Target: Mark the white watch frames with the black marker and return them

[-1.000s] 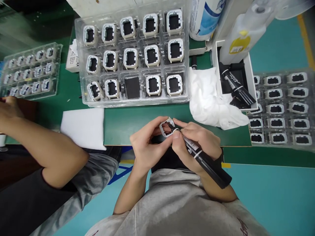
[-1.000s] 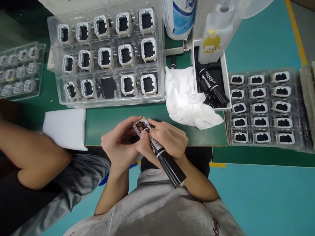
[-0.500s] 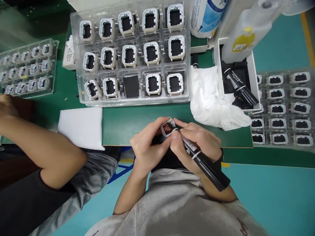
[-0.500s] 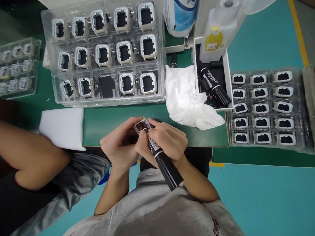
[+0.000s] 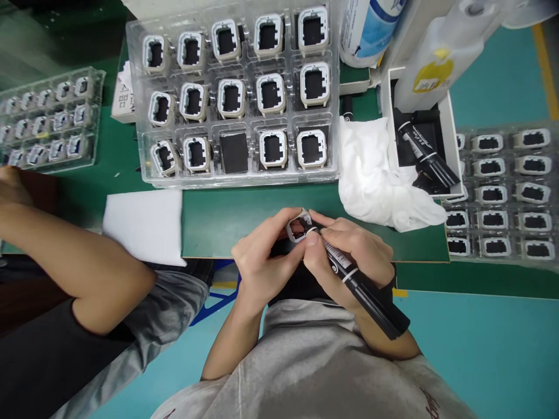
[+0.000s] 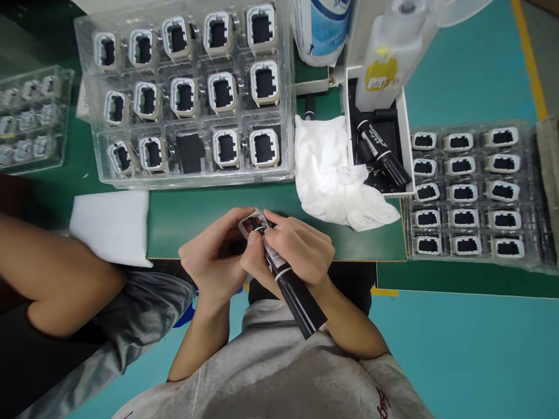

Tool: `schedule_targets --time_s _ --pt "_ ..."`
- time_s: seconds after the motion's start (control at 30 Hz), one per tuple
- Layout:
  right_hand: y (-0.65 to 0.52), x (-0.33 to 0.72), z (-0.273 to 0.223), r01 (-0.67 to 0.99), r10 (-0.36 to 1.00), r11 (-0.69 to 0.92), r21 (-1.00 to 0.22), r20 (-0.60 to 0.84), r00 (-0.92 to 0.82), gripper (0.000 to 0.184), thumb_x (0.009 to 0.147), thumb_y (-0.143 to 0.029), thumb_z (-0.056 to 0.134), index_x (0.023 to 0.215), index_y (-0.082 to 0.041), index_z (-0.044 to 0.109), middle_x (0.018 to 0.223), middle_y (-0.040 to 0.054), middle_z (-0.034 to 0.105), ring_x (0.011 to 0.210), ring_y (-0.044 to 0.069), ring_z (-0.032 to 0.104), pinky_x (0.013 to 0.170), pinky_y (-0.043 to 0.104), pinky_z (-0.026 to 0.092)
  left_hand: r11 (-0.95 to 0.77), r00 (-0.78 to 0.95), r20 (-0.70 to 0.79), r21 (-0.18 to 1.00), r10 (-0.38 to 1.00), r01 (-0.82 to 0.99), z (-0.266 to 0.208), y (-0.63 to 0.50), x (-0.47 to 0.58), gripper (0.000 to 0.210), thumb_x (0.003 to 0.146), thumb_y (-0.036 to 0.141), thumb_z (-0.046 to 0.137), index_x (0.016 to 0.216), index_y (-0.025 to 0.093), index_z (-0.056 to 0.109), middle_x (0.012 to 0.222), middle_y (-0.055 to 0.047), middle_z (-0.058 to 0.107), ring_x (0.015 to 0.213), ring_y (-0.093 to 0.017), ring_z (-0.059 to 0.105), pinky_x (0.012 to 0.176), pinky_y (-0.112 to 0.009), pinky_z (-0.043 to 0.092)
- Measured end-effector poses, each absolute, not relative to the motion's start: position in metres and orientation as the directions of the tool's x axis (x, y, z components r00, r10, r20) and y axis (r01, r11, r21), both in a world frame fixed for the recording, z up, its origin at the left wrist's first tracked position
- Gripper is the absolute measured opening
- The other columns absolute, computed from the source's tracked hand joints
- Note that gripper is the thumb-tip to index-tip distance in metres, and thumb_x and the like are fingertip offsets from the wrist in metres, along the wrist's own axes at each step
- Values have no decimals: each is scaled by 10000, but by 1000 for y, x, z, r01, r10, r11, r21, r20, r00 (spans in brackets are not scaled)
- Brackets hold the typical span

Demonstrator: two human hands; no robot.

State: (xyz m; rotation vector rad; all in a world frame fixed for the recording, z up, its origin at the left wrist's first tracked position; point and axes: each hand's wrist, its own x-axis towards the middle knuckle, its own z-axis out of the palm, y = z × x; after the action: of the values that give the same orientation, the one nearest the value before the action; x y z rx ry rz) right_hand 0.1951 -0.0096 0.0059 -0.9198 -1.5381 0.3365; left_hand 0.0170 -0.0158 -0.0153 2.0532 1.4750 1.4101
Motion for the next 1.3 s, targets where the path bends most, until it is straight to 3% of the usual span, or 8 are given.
schedule_targets --time_s 0.17,0.33,0.47,0.7,1.3 --pt "-10 196 6 342 714 640 -688 697 64 300 1072 8 841 1162 -267 760 915 -17 894 780 221 937 1081 415 901 -462 24 558 662 830 590 -15 -16 17 284 1179 332 956 1455 267 956 1094 -18 961 832 -157 894 832 -233 772" --pt "-9 196 6 366 713 631 -684 697 73 297 1057 -7 860 1141 -272 755 923 -18 898 829 226 964 1023 353 895 -465 24 558 666 830 583 -14 -16 17 297 1176 327 962 1467 267 954 1107 -19 964 846 -161 898 840 -232 765" --pt "-8 196 6 327 705 654 -683 706 65 303 1062 11 835 1145 -267 748 886 -33 871 732 203 904 1065 443 910 -462 18 556 671 831 579 -14 -16 17 302 1167 320 970 1465 272 957 1093 -15 963 836 -164 894 836 -240 767" --pt "-9 195 9 302 717 652 -695 695 52 344 1037 23 848 1149 -288 755 871 -49 880 692 205 895 1098 446 907 -459 20 554 668 832 587 -14 -16 17 294 1173 323 952 1462 270 958 1116 -23 970 847 -167 892 834 -250 767" --pt "-8 193 10 387 683 657 -647 728 56 340 1032 4 865 1110 -297 725 846 -54 856 676 192 873 1064 402 908 -481 25 570 668 821 568 -12 -14 19 257 1195 303 923 1448 267 955 1067 -13 959 824 -157 880 829 -237 752"
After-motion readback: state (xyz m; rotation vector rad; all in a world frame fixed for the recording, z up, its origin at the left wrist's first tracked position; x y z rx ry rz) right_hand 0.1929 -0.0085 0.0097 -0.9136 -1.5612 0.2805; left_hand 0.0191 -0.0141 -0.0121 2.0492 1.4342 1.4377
